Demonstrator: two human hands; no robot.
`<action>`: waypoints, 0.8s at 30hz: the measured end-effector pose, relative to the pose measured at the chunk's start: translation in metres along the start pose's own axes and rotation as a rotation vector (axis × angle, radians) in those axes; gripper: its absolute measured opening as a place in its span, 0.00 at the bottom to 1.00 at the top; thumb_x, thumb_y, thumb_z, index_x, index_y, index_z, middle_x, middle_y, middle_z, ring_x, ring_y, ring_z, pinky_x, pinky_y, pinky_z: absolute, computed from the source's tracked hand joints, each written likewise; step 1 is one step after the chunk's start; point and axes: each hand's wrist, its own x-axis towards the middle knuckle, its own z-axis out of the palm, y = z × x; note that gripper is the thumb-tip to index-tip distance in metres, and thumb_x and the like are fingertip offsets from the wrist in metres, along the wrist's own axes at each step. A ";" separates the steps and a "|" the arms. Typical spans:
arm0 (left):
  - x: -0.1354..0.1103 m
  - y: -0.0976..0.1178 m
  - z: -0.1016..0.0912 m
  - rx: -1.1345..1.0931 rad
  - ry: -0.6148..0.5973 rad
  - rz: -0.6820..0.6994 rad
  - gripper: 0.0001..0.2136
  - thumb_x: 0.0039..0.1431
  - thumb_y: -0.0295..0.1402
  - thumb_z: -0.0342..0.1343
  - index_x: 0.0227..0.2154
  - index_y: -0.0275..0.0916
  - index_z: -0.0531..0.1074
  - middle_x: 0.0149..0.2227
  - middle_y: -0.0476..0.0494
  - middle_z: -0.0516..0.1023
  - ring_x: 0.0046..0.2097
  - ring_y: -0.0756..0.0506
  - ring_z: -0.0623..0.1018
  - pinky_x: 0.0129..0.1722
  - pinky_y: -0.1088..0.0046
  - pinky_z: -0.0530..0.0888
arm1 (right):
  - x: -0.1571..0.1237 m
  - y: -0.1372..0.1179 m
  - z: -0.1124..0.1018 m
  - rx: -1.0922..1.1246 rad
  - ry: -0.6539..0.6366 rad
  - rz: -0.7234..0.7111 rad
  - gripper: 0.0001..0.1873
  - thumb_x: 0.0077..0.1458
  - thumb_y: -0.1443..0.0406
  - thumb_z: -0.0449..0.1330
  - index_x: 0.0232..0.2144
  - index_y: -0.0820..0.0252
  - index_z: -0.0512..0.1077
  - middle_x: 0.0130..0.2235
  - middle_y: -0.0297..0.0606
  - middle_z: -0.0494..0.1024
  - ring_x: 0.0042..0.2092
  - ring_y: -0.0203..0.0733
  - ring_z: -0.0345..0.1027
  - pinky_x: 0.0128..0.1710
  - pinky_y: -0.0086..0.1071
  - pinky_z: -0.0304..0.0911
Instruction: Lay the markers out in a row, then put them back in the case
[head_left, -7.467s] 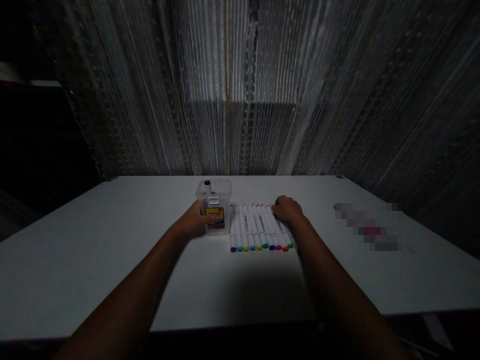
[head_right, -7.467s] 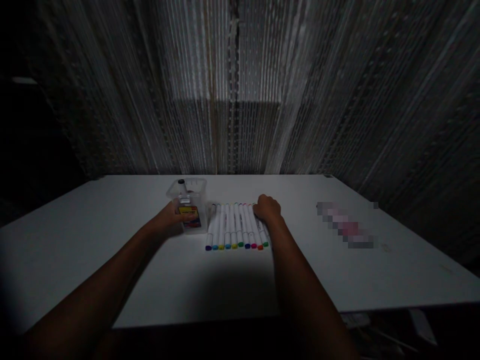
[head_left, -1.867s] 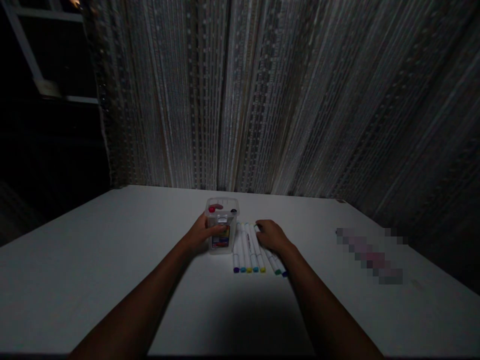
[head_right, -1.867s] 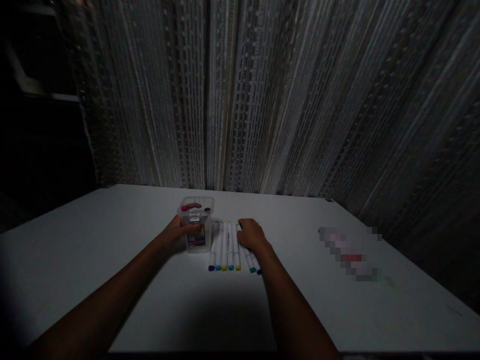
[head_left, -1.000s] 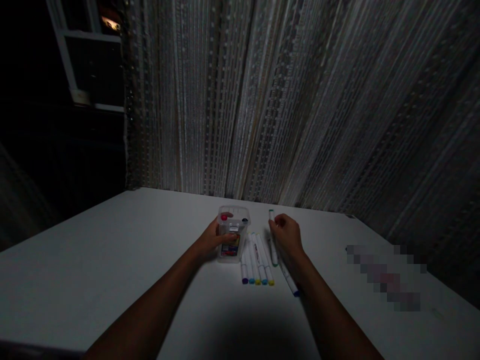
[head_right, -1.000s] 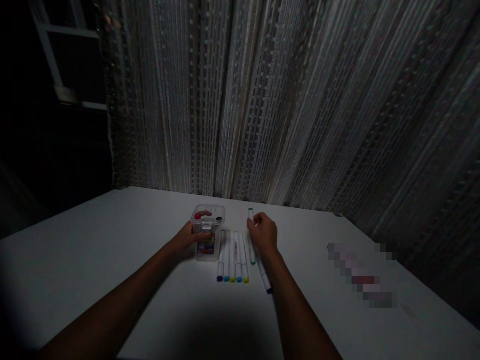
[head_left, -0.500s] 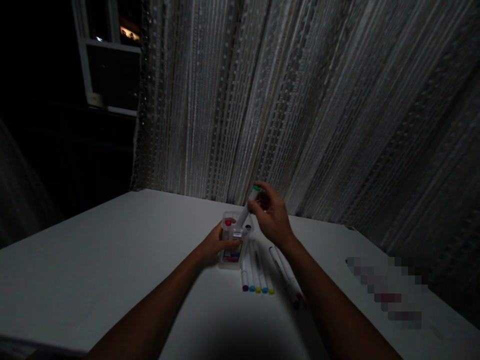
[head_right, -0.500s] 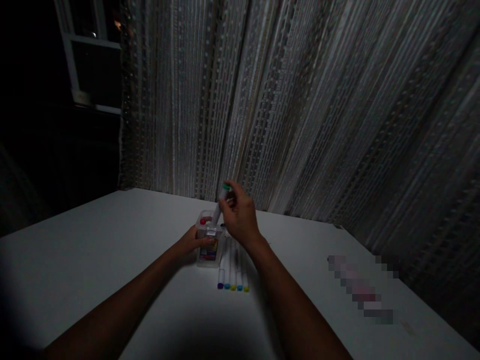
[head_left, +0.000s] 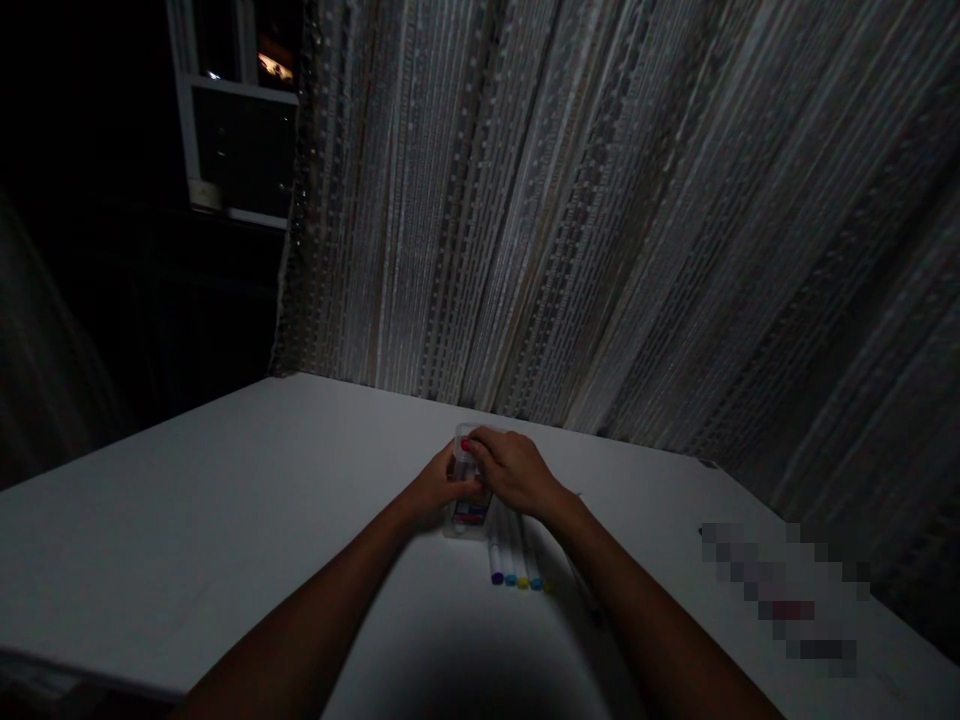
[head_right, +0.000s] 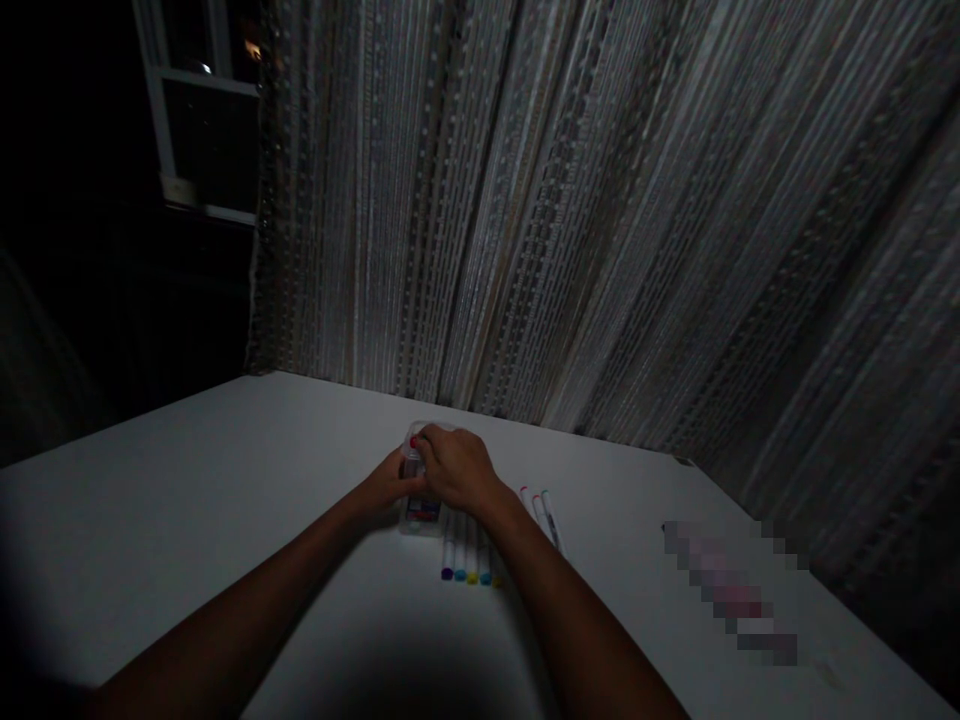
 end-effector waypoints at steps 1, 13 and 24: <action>0.000 0.000 0.000 0.009 0.007 0.001 0.30 0.36 0.32 0.68 0.45 0.35 0.66 0.40 0.42 0.75 0.38 0.45 0.75 0.37 0.71 0.70 | 0.000 -0.001 -0.001 -0.046 -0.018 0.002 0.15 0.63 0.63 0.46 0.37 0.61 0.71 0.34 0.39 0.76 0.37 0.39 0.67 0.34 0.29 0.52; 0.008 -0.008 -0.005 0.098 0.060 0.078 0.24 0.31 0.26 0.66 0.39 0.36 0.71 0.35 0.46 0.76 0.40 0.43 0.74 0.40 0.70 0.71 | 0.007 -0.011 -0.004 -0.280 -0.148 -0.023 0.22 0.58 0.52 0.48 0.43 0.60 0.71 0.40 0.45 0.77 0.42 0.48 0.70 0.37 0.34 0.57; 0.001 -0.002 0.001 0.112 0.067 0.031 0.26 0.31 0.23 0.67 0.39 0.35 0.70 0.36 0.45 0.76 0.38 0.43 0.74 0.38 0.69 0.72 | 0.032 -0.011 -0.019 -0.107 -0.425 -0.005 0.15 0.45 0.56 0.63 0.32 0.62 0.77 0.29 0.38 0.77 0.31 0.40 0.70 0.25 0.27 0.55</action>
